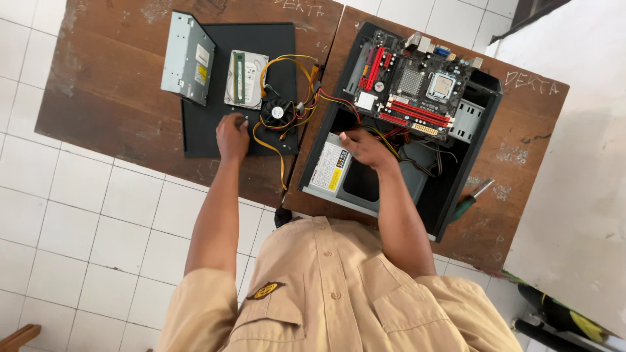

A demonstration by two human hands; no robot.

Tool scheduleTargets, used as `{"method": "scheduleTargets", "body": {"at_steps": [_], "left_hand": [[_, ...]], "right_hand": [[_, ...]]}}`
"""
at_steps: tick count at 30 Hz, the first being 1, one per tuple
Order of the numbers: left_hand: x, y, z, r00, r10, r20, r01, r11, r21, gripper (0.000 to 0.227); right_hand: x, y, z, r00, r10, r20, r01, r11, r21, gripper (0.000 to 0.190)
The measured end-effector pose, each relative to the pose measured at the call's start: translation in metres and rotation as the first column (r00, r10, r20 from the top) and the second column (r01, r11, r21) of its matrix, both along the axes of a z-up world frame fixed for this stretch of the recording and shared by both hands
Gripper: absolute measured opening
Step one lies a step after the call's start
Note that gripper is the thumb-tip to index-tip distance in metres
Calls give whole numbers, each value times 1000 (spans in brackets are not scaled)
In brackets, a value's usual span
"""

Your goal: The person installs a power supply unit into a desktop computer case. They slide the unit into the chassis, align it, and secure it with screws using a screwdriver.

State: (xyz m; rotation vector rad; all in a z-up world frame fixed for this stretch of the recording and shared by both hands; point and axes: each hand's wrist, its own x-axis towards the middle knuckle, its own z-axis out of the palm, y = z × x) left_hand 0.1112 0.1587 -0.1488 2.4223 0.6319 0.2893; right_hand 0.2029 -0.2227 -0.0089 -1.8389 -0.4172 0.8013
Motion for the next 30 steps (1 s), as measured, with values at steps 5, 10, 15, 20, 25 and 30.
{"method": "scheduleTargets", "body": {"at_steps": [5, 10, 15, 20, 25, 30], "left_hand": [[15, 11, -30, 994, 57, -91, -55, 998, 23, 22], [18, -4, 6, 977, 86, -195, -86, 996, 11, 21], [20, -2, 6, 964, 77, -255, -60, 995, 74, 13], [20, -1, 8, 957, 71, -281, -54, 996, 67, 9], [14, -6, 16, 975, 63, -215, -65, 998, -1, 26], [-6, 11, 15, 979, 188, 76, -175, 972, -156, 33]], "right_hand": [[3, -2, -1, 1000, 19, 20, -18, 999, -37, 58], [0, -1, 2, 1000, 10, -9, -10, 1000, -5, 57], [-1, 4, 9, 1000, 13, -10, -13, 1000, -11, 57], [0, 1, 5, 1000, 6, -29, -6, 1000, -4, 60], [0, 1, 4, 999, 22, -29, -22, 1000, -9, 64], [-1, 0, 1, 1000, -7, -21, 7, 1000, -24, 65]]}}
